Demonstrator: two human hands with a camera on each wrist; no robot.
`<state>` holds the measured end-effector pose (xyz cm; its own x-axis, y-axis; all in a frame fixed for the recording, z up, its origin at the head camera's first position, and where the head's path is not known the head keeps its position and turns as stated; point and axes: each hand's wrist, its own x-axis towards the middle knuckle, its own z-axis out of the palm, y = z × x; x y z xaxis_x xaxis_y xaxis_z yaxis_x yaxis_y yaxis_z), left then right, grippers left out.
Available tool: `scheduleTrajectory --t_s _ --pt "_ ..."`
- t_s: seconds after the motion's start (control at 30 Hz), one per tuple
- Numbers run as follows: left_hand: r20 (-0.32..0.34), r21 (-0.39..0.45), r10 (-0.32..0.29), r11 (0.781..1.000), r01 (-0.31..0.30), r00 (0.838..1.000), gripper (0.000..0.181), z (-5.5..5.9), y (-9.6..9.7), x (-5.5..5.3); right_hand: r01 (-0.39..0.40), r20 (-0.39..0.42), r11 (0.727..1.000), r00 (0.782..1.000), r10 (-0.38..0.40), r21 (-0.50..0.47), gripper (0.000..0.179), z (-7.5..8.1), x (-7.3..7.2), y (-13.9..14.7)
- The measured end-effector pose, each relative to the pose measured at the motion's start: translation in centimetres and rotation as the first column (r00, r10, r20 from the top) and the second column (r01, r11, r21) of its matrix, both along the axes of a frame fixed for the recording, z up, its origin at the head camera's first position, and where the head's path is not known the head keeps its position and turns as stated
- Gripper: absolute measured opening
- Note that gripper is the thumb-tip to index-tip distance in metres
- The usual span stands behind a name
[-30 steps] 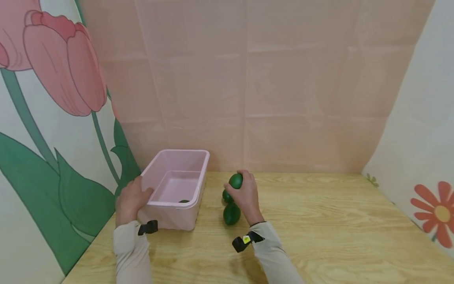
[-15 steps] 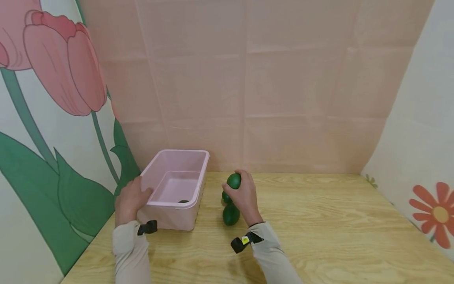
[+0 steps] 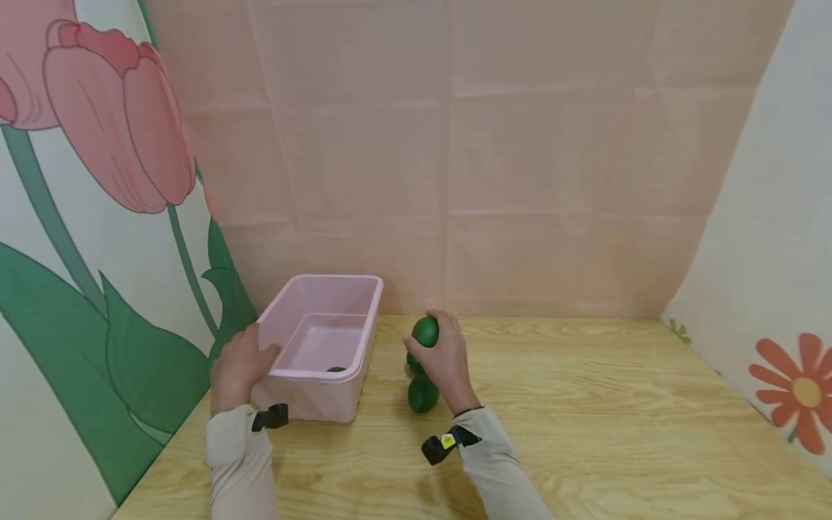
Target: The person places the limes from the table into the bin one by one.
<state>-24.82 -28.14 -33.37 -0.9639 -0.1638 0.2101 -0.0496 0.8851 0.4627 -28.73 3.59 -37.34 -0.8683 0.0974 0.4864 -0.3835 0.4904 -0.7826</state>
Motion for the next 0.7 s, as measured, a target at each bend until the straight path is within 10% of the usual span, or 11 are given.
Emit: scheduleTrajectory --t_s 0.7 --pt "-0.008 -0.028 -0.014 1.0 0.013 1.0 0.059 -0.08 -0.1 0.03 -0.034 0.063 0.997 0.997 0.038 -0.062 0.074 0.24 0.41 -0.28"
